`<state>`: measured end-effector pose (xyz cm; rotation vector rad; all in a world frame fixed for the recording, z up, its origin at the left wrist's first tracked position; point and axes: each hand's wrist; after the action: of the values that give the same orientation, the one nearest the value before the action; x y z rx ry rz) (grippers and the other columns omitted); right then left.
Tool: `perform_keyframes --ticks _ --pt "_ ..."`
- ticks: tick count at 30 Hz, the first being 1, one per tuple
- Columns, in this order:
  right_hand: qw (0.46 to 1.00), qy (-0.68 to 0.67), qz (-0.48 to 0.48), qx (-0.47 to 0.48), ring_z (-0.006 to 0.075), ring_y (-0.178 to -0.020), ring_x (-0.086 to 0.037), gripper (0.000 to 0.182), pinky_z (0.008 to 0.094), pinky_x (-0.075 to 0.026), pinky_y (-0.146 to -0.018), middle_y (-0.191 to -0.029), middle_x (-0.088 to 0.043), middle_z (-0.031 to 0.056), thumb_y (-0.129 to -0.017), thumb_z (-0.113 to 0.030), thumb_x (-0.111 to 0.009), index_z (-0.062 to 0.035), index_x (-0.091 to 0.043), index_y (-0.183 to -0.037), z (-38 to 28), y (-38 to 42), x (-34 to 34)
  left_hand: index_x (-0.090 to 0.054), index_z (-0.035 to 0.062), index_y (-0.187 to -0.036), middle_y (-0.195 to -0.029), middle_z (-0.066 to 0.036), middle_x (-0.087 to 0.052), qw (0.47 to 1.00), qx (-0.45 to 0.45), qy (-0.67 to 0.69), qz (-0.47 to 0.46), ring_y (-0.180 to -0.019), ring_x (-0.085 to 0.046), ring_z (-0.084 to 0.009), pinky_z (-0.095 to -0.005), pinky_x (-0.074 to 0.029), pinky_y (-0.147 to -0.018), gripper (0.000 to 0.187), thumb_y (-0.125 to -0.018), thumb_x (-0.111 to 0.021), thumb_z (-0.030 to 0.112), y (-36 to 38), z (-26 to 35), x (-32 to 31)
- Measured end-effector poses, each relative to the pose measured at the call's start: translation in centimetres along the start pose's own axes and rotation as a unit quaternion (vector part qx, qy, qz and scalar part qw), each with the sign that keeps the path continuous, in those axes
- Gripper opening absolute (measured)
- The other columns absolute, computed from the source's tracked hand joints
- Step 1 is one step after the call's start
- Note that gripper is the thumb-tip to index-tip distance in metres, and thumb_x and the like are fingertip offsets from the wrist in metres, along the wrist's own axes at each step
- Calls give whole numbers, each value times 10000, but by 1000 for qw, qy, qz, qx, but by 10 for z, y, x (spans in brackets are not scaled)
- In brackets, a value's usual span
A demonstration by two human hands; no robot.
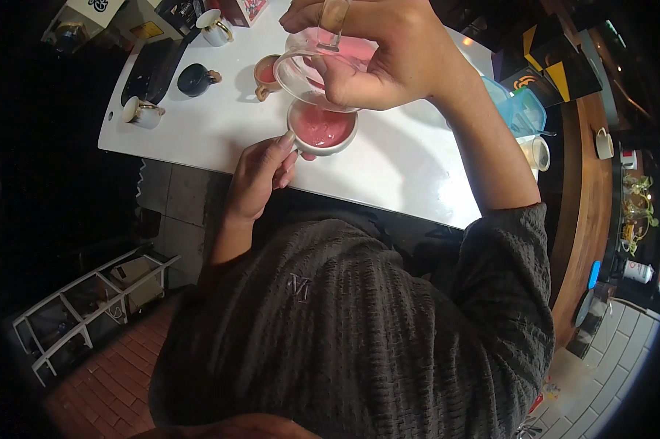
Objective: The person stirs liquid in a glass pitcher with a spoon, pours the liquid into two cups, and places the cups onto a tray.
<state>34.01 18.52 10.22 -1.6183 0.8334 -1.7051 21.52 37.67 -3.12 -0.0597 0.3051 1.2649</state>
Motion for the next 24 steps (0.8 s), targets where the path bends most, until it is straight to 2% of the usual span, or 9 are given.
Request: perform_keyframes --ticks 2,5,8,13,20,23,24 --pt "1000 3 2 8 290 -758 -675 266 369 -505 -711 -780 -682 154 -661 -187 -602 43 -670 -775 -3 -2 1 -527 47 -681 -624 37 -426 1000 2 -2 6 -534 -356 -23 -203 -299 -503 428 -1002 -478 325 0 1 0" --pt "997 24 -56 -49 288 -756 -675 263 367 -504 -708 -776 -682 151 -662 -188 -603 40 -672 -774 -7 -5 4 -528 47 -680 -626 39 -427 1000 5 1 8 -535 -350 -20 -200 -292 -500 425 -998 -489 326 0 2 0" --pt "1000 0 4 11 285 -754 -675 261 366 -504 -707 -769 -682 149 -663 -189 -602 39 -672 -771 4 1 -3 -539 44 -689 -622 44 -422 1000 -9 -1 14 -534 -342 -20 -202 -291 -501 423 -998 -490 329 -1 0 -1" --pt "1000 1 -2 14 282 -756 -676 266 368 -504 -707 -768 -685 150 -658 -189 -601 43 -673 -766 5 0 -2 -620 16 -767 -603 61 -397 1000 -11 -15 20 -541 -341 -20 -202 -286 -505 404 -992 -501 330 -1 0 -1" --pt "999 -13 14 27 284 -758 -676 271 370 -504 -711 -771 -686 153 -654 -192 -603 45 -673 -765 2 -4 1 -635 10 -785 -599 63 -397 1000 -11 -9 21 -543 -342 -20 -201 -286 -508 402 -989 -506 331 -2 -2 -2" --pt "997 23 -63 -30 283 -759 -675 272 371 -503 -713 -770 -686 149 -653 -194 -604 42 -674 -768 -3 -8 7 -637 8 -789 -597 63 -398 1000 -5 -7 16 -541 -342 -20 -201 -287 -508 400 -989 -506 330 -3 -2 -2" --pt "999 16 -40 -11 281 -761 -675 269 371 -502 -715 -772 -686 147 -654 -194 -605 39 -673 -768 1 -5 4 -637 8 -788 -596 63 -398 1000 -7 -9 18 -540 -343 -20 -201 -287 -508 401 -989 -507 329 -4 -2 -2"
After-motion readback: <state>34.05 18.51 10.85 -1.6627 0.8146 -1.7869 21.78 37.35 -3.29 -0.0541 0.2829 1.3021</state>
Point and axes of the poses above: each hand's wrist, its own y-axis away from the middle knuckle, its own x-axis out of the back of the hand, z = x × y
